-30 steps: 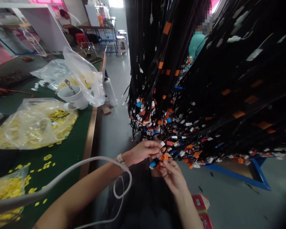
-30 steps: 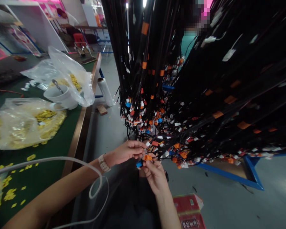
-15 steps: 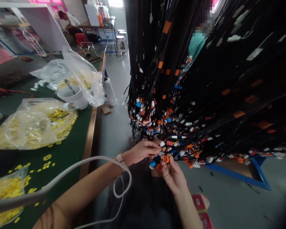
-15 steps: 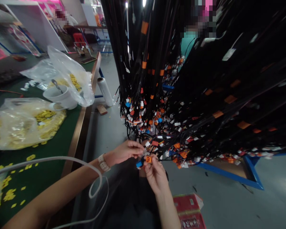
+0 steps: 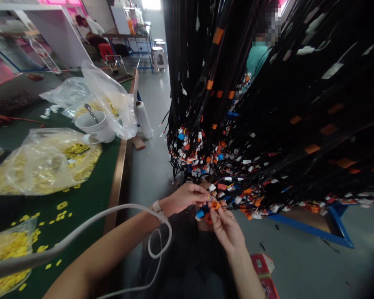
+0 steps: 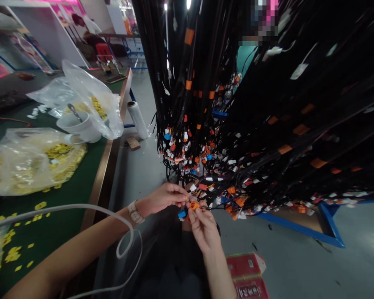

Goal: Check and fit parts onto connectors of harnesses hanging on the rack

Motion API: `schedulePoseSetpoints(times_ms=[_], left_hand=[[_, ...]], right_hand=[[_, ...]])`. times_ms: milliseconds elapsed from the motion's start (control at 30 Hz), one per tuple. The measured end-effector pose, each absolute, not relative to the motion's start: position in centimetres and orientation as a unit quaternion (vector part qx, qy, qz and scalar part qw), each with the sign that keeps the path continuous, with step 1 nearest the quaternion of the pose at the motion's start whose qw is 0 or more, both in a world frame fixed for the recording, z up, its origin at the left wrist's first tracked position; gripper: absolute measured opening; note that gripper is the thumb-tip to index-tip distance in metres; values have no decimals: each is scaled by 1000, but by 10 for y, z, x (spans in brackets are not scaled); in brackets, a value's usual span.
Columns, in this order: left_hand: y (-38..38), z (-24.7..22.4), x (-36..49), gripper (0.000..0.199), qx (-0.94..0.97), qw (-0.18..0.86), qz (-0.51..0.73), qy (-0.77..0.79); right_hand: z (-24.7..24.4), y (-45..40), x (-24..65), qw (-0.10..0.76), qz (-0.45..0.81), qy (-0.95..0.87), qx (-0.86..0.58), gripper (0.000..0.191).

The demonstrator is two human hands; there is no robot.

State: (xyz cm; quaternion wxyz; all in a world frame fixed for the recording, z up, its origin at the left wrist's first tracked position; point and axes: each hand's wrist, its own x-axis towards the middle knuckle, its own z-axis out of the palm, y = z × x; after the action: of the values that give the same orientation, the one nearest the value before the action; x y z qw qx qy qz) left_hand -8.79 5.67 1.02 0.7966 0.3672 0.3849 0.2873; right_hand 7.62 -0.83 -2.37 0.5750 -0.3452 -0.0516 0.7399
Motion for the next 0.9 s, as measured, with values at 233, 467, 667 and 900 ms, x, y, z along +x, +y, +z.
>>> schedulePoseSetpoints(times_ms=[233, 467, 667, 900], left_hand=[[57, 13, -86, 28, 385, 780, 314, 380], [57, 8, -87, 30, 411, 783, 282, 372], [55, 12, -87, 31, 459, 741, 293, 394], [51, 20, -84, 24, 461, 753, 275, 380]], right_hand=[[-25, -7, 77, 577, 734, -38, -356, 18], [-26, -7, 77, 587, 721, -11, -368, 19], [-26, -9, 76, 581, 731, -33, -356, 20], [-33, -11, 74, 596, 717, -73, -353, 25]])
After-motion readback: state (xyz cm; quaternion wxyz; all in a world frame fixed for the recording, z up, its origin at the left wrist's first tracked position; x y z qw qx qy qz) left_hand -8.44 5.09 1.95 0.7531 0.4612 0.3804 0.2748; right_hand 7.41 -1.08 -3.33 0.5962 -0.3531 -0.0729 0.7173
